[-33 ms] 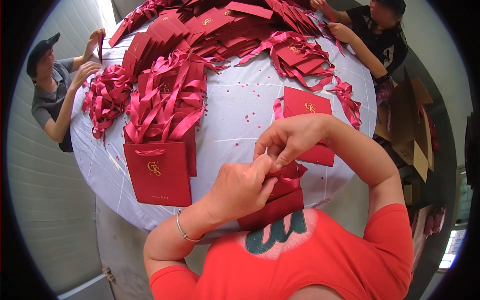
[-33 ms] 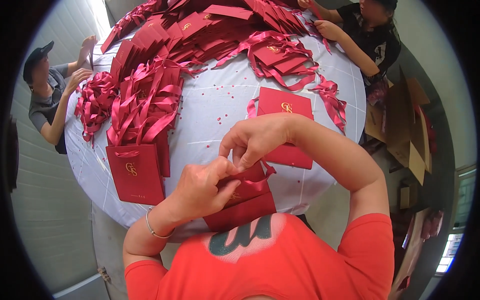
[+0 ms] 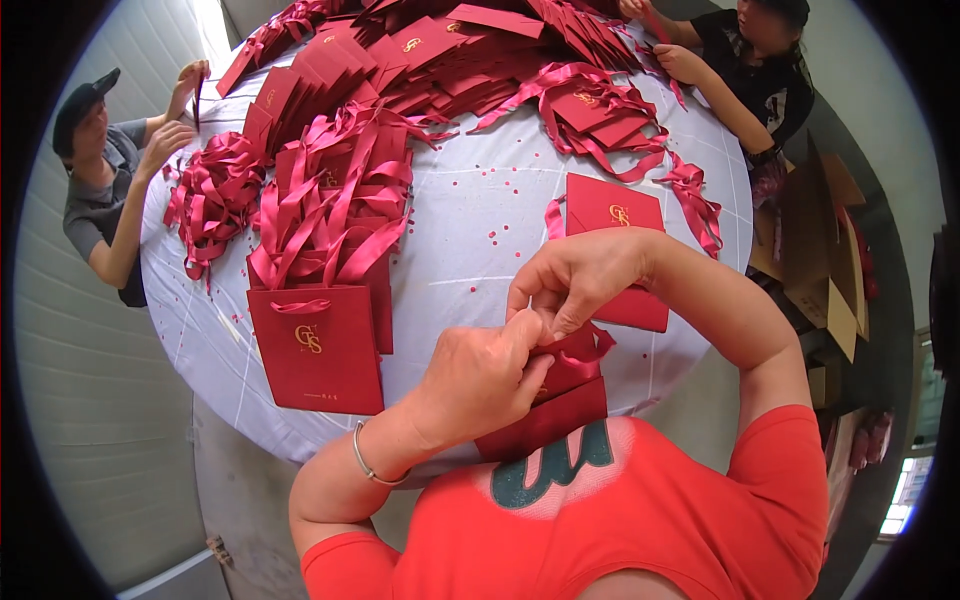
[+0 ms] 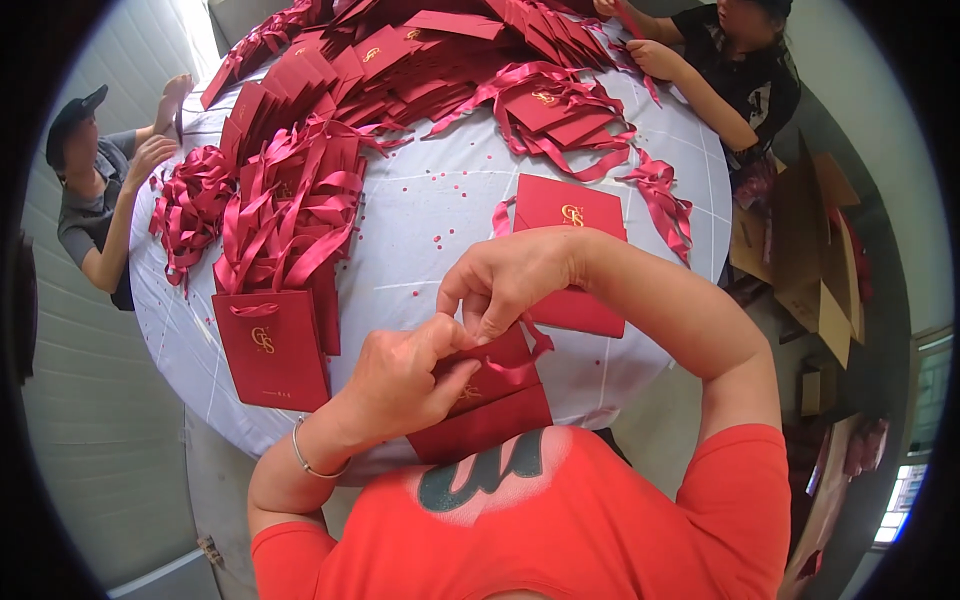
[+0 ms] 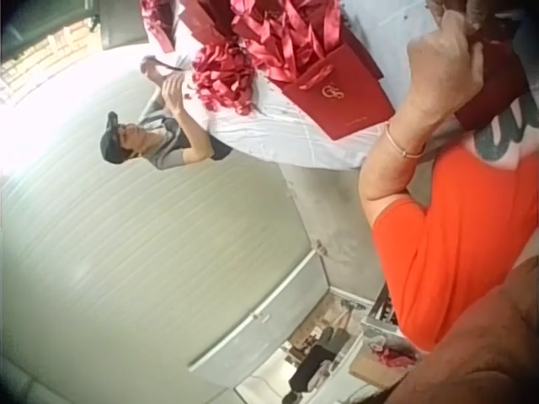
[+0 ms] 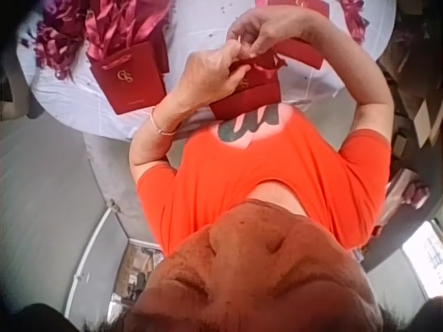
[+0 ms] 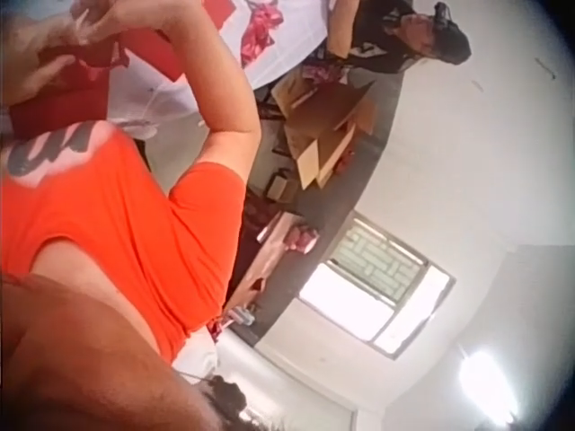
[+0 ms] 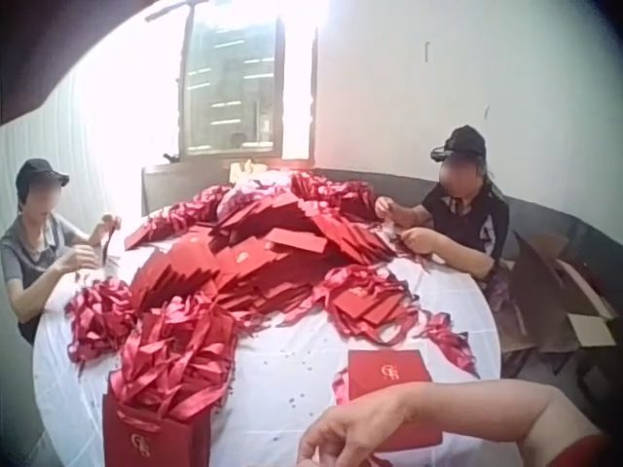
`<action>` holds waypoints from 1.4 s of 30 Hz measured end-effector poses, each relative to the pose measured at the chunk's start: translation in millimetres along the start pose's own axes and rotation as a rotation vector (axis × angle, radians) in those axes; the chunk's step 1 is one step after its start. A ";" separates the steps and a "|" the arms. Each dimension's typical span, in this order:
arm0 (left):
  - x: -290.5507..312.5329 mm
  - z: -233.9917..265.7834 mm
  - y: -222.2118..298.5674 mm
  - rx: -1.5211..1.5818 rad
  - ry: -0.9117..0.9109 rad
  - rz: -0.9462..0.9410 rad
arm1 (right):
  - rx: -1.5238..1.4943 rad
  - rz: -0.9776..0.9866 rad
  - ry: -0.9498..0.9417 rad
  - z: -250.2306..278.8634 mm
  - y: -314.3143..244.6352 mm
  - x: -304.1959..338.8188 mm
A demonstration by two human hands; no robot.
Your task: The person threads and ties pink ribbons onto red gift bags by hand at a manual assembly station.
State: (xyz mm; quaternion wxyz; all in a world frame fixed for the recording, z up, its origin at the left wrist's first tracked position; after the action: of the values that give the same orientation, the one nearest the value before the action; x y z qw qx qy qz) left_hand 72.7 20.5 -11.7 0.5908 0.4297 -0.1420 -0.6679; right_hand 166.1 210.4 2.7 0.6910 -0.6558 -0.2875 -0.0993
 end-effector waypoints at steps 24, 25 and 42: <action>-4.4 -0.7 -16.0 0.066 0.016 0.174 | 0.478 0.141 1.067 -13.1 13.2 31.9; -5.0 -0.8 -14.4 0.063 0.018 0.169 | 0.544 0.061 1.085 -13.3 19.0 36.4; -7.3 -6.7 -31.7 0.109 -0.090 0.290 | -1.119 0.717 0.848 -31.5 44.3 36.4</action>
State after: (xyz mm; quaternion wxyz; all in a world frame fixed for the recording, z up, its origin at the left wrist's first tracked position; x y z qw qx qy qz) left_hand 56.1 37.6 -34.8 0.6497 0.4060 -0.2649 -0.5855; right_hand 226.9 194.1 -14.9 0.2988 -0.8651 0.3222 -0.2418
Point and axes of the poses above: each hand's wrist, its own x-axis away from the middle knuckle, its own z-axis out of the back of the hand, y = z × x, the point moved 1 cm from there along -x, towards the middle knuckle, and after that the axes turned 5 degrees about y, right-handed, at the moved point
